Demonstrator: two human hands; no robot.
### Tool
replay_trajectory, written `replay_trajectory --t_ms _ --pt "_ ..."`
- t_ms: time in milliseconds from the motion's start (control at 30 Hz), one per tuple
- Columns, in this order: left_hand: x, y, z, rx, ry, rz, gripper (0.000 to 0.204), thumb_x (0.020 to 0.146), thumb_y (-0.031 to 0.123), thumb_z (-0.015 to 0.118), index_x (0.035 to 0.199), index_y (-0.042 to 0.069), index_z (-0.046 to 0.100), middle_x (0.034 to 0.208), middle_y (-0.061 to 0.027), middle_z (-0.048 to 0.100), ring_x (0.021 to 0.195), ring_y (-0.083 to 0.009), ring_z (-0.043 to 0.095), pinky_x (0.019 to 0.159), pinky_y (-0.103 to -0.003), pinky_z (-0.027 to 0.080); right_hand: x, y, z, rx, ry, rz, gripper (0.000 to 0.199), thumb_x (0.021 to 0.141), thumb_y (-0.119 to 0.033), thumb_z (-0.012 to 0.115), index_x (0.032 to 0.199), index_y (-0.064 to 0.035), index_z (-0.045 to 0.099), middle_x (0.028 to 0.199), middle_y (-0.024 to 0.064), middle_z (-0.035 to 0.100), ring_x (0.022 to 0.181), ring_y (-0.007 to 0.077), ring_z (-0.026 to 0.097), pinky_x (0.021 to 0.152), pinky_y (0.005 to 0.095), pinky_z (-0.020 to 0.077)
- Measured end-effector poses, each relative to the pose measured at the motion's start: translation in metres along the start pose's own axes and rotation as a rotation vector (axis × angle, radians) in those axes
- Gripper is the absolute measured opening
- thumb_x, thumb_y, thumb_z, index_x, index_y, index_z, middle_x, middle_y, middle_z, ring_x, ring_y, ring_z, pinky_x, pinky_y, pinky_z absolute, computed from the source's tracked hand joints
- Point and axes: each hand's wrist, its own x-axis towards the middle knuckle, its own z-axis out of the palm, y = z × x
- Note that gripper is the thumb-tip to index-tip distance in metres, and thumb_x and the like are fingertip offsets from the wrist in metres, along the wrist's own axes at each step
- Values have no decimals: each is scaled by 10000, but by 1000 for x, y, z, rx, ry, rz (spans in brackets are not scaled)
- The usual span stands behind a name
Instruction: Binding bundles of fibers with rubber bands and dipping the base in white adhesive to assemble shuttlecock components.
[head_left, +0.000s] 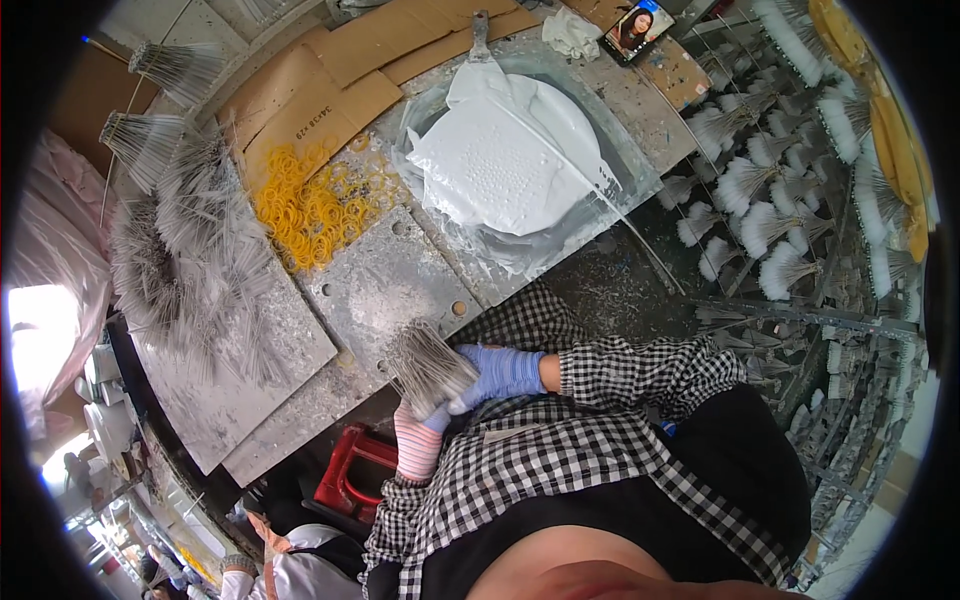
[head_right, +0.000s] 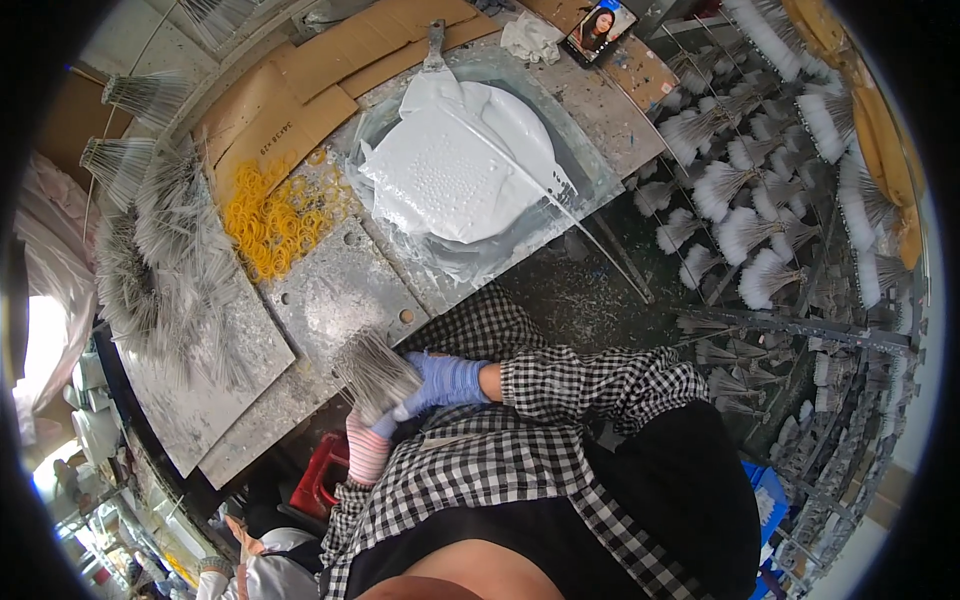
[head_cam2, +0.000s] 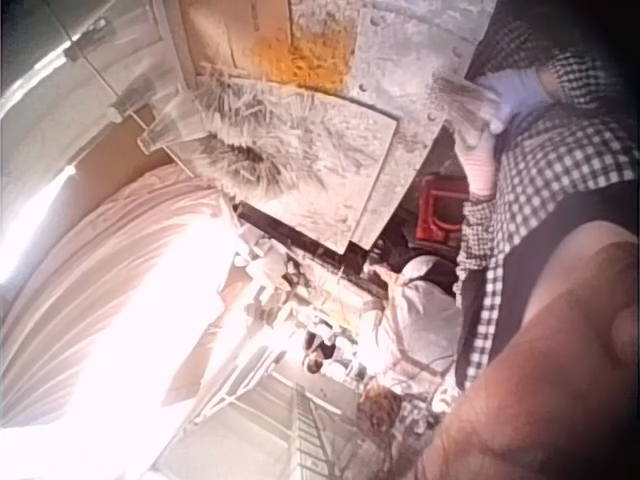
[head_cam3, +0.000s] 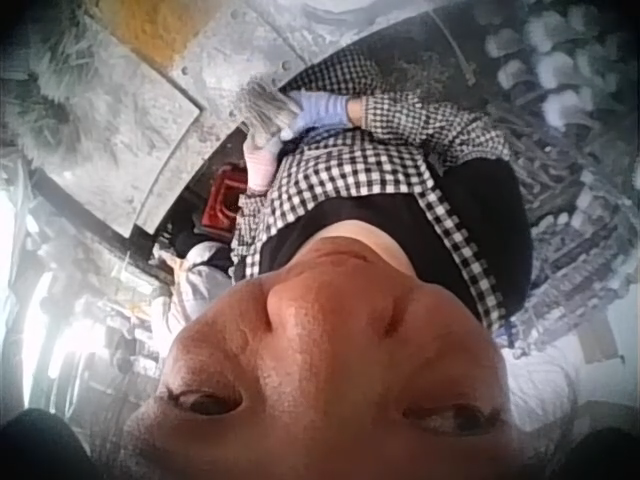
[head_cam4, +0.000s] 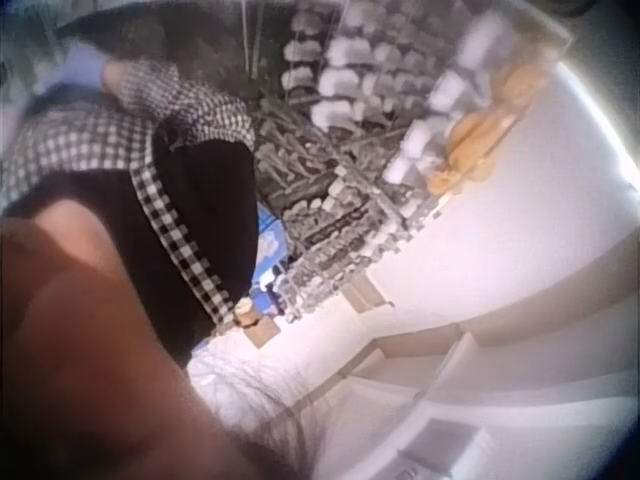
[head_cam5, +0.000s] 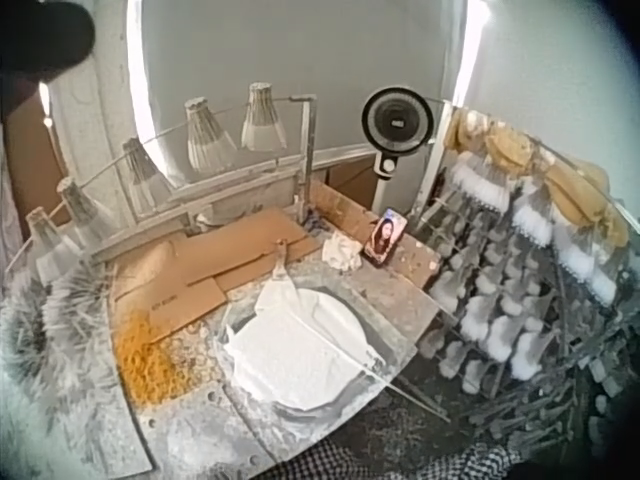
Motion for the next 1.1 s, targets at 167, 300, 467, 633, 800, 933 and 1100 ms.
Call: replay_trajectory --t_ms 167,300,467,633,800,933,1100 --pt "15 -27 5 -33 8 210 568 854 223 817 1300 -8 552 1162 -90 694 1036 -177 676 939 -323 556 19 31 14 4 216 -130 777 729 -285 901 1346 -14 516 1211 135 661 1121 232 625 998 351 493" --pt "-3 18 10 278 2 -15 255 855 94 712 1094 11 675 994 -60 705 894 -153 658 777 -295 537 8 23 12 56 191 -62 824 738 -342 877 1379 -13 477 1217 162 656 1115 268 636 991 362 500" --pt "-22 39 -23 653 90 419 117 824 -29 640 784 67 693 814 -22 697 709 -81 623 659 -243 489 -17 25 -10 -286 332 -216 796 770 -407 819 1363 0 477 1145 175 676 996 284 680 906 384 554" --pt "-38 55 -71 680 296 160 88 805 26 620 739 51 674 692 -30 611 616 -177 565 584 -314 431 -46 -16 -44 -347 164 -100 739 821 -372 766 1384 -3 461 1182 192 660 953 297 679 929 416 556" --pt "-3 37 9 233 -86 114 125 851 123 633 871 17 696 858 -55 655 831 -183 610 750 -282 471 -19 -9 10 -263 322 -49 951 769 -469 827 1455 21 386 1306 228 603 1150 321 627 1042 393 488" --pt "80 -129 -47 241 -186 112 408 892 355 640 1216 106 647 1183 -113 667 1163 -283 608 1009 -388 477 17 45 14 -60 325 -131 1142 692 -494 883 1498 59 292 1355 255 563 1257 341 567 1103 384 435" --pt "35 -66 -8 49 -411 -157 575 1052 400 349 1542 100 331 1568 -120 391 1438 -274 388 1181 -443 355 10 40 16 -221 336 15 1396 553 -566 931 1517 113 184 1365 308 533 1298 380 532 1122 390 416"
